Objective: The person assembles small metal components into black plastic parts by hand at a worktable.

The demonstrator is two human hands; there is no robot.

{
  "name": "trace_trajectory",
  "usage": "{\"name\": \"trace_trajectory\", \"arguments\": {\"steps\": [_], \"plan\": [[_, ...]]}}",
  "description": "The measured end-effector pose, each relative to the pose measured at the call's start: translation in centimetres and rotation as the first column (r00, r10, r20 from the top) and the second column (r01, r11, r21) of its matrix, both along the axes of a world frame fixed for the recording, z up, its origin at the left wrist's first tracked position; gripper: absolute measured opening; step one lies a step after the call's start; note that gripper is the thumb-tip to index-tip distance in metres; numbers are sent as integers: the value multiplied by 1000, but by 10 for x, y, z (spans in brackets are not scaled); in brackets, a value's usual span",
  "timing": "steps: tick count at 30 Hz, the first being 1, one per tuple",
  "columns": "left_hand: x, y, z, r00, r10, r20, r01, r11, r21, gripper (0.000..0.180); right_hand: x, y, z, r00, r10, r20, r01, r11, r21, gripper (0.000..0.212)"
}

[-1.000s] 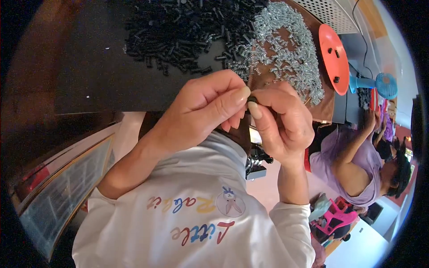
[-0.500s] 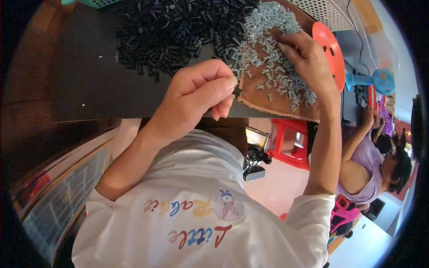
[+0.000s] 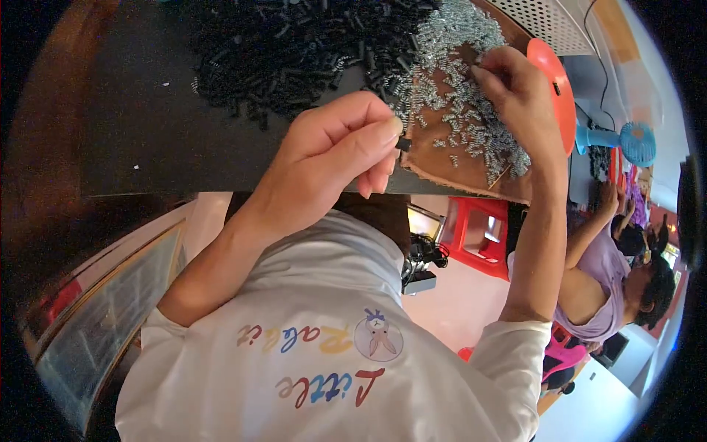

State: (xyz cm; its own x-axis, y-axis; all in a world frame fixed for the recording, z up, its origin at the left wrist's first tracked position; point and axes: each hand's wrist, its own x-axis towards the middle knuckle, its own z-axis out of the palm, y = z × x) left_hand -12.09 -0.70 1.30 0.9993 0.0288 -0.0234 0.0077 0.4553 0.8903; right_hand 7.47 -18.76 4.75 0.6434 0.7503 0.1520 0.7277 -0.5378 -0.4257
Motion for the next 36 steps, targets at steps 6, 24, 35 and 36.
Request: {"name": "trace_trajectory", "arguments": {"steps": [6,24,35,36], "plan": [[0,4,-5,999,37,-15,-39,989,-145,21,-75,18,27,866,91,-491,168,873,458,9],[-6,7,-8,999,19,38,-10,978,-207,22,-127,45,1,990,141,22,-128,801,585,13],[-26,3,7,997,4,73,3,995,-95,21,-144,39,0,993,84,85,-119,770,627,27],[-30,2,11,998,-13,58,19,995,-100,20,-143,37,2,993,85,83,-119,771,626,27]]}}
